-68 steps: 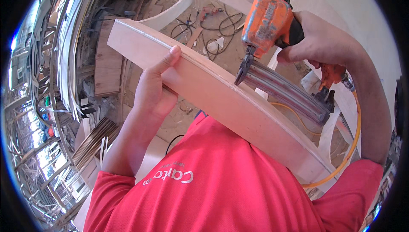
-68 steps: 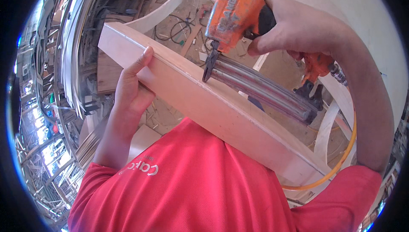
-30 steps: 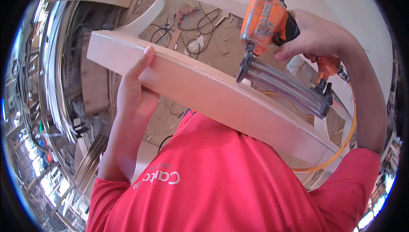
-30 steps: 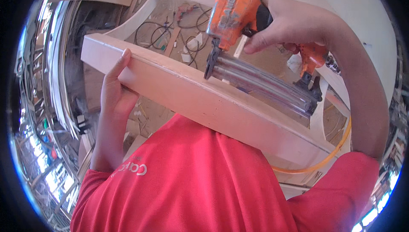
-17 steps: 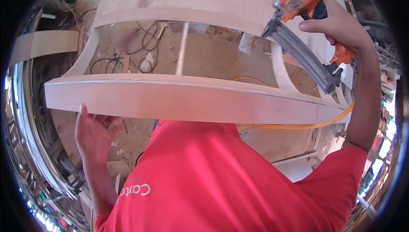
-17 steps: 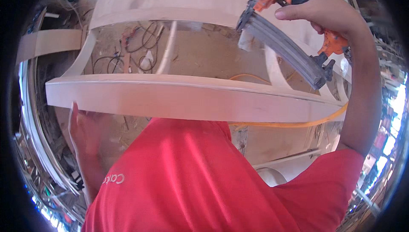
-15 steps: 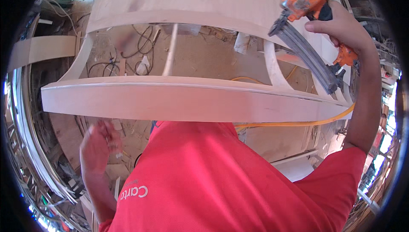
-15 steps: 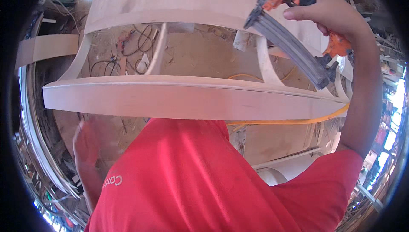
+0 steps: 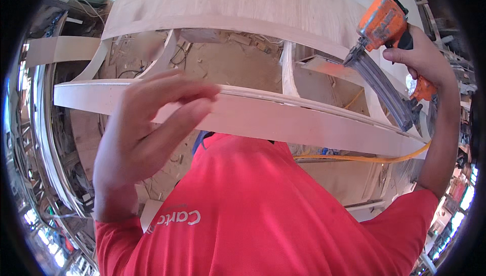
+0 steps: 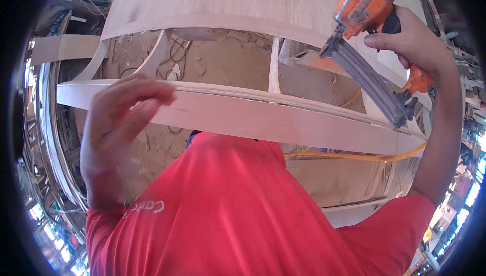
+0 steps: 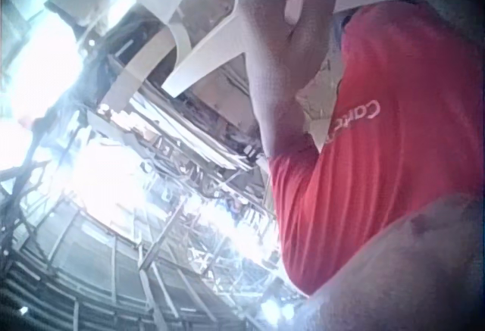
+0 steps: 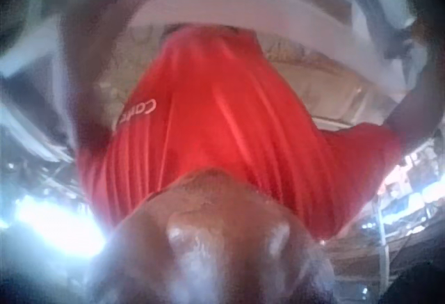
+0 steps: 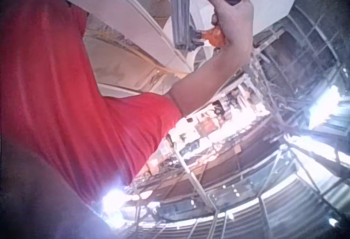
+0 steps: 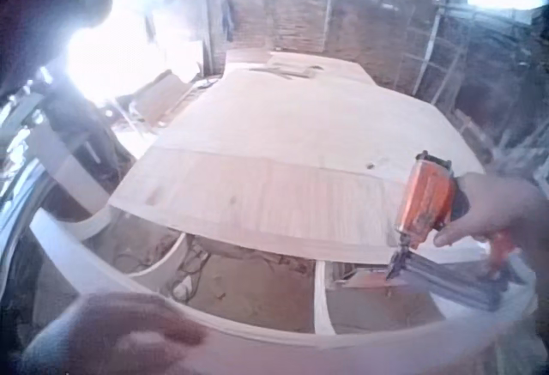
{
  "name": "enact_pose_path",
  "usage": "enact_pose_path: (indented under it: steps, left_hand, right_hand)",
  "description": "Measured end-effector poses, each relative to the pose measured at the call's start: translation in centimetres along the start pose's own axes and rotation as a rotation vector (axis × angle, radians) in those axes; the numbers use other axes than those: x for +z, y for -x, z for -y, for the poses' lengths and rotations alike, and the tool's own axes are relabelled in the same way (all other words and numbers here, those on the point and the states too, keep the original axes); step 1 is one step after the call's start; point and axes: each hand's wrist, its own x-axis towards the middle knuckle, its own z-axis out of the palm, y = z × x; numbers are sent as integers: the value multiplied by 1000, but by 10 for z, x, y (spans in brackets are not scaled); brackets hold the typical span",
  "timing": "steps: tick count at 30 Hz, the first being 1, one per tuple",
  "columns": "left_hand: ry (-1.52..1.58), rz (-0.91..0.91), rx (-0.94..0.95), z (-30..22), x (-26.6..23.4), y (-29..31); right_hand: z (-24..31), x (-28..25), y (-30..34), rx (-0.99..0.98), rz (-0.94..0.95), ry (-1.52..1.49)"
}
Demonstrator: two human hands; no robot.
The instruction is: The person aligns a wooden board onto a wooden structure by hand and fastens it using a nail gun.
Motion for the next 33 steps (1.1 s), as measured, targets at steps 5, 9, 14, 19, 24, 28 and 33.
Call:
enact_pose_path:
  steps: [5,9,14,19,24,28,33]
  left_hand:
    - [-190,171,70,7,39,-50]
    - [-394,422,85,28,37,-98]
    - [-444,638,-41,62,41,-134]
    - [-318,778,-107,74,55,-135]
    - [-80,748,-270,69,67,-130]
    - [-84,715,-226,70,65,-122]
    - [-131,699,-231,70,65,-124]
  right_hand:
    - [-5,-4,-10,-17,35,15]
    - [1,4,-29,33,41,47]
    - [-8,22,-59,50,19,5]
    - [-9,26,-58,49,-26,95]
    - [-36,19,-62,0,38,3]
    - [-44,20,-65,10,59,32]
    - [-46,20,-71,0,108,51]
